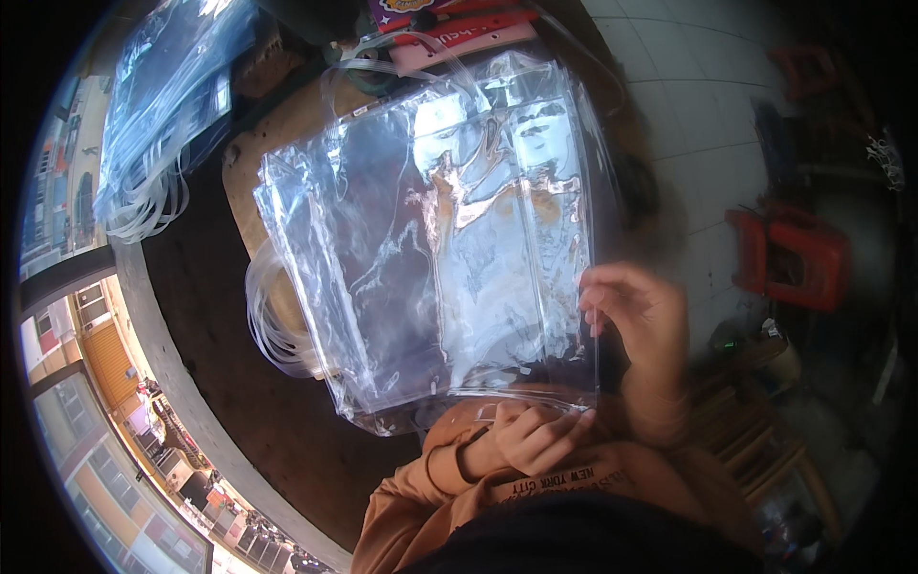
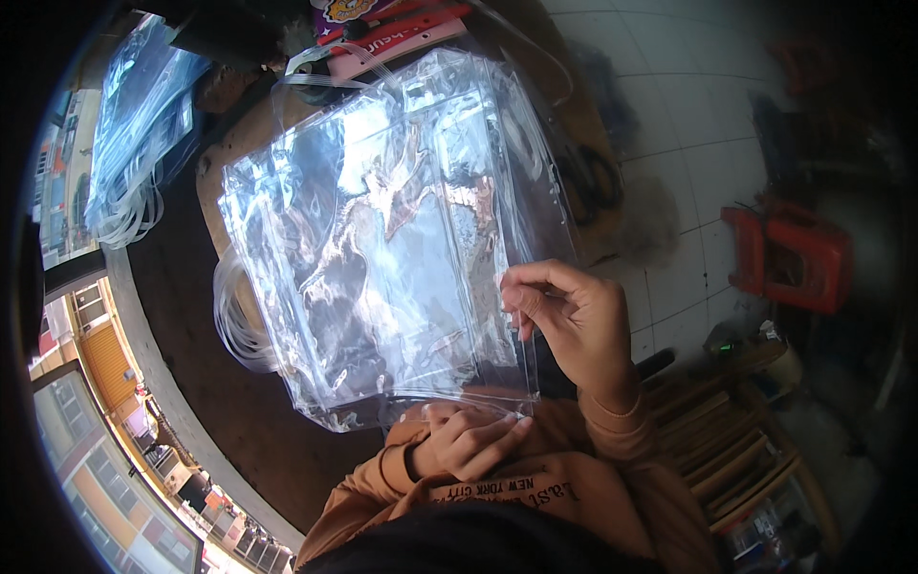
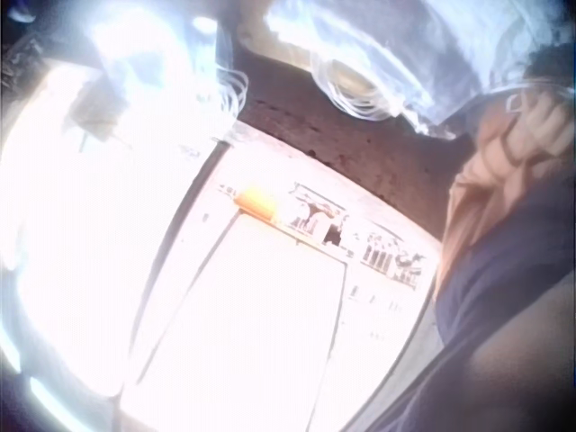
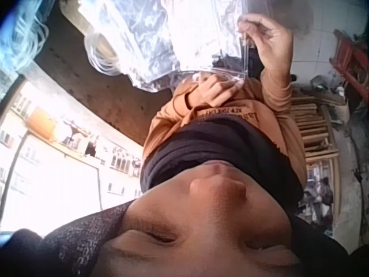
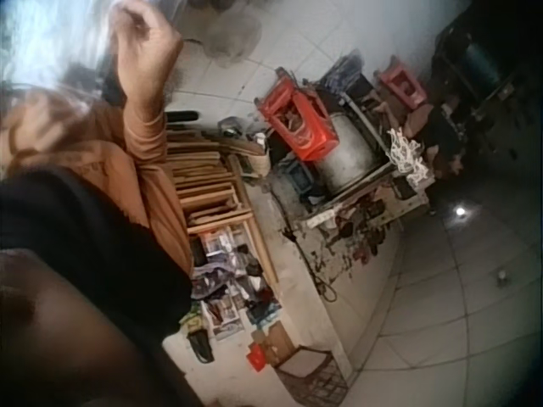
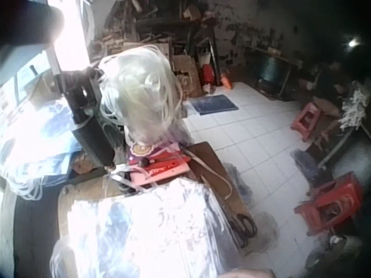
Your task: The person trims the edges of a plastic bag using shears and then separates several transparent bags from a stack.
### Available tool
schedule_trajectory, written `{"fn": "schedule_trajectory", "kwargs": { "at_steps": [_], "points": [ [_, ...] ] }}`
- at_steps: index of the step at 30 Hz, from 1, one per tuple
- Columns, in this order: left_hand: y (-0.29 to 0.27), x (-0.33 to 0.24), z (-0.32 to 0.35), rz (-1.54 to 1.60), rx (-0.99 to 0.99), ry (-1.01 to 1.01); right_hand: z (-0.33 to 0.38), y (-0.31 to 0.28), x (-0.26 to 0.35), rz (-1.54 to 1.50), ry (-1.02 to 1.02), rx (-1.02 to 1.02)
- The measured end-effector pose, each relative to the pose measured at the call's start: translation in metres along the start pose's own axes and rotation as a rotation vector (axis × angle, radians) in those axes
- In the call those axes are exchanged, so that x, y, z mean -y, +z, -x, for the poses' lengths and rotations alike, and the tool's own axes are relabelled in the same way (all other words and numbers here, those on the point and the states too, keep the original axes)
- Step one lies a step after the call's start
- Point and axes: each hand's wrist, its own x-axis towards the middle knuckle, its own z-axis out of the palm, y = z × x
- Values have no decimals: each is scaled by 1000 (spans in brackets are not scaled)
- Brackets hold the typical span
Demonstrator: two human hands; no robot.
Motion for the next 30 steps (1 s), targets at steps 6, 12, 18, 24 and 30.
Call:
{"fn": "schedule_trajectory", "kwargs": {
  "at_steps": [6,12,18,24,30],
  "points": [
    [-3,-4,-13,82,291,-131,-10,-13,-5,-109,59,126],
    [-33,36,-55,29,678,-233,-18,-22,-12,-9,37,163],
    [-61,69,-93,-247,894,-193,-45,-49,-16,861,-477,-440],
    [-62,69,-90,-273,964,-91,-75,-63,-32,1140,-498,-294],
    [-39,51,-59,-80,798,-172,-77,-55,-35,1101,-382,-263]
  ]
}}
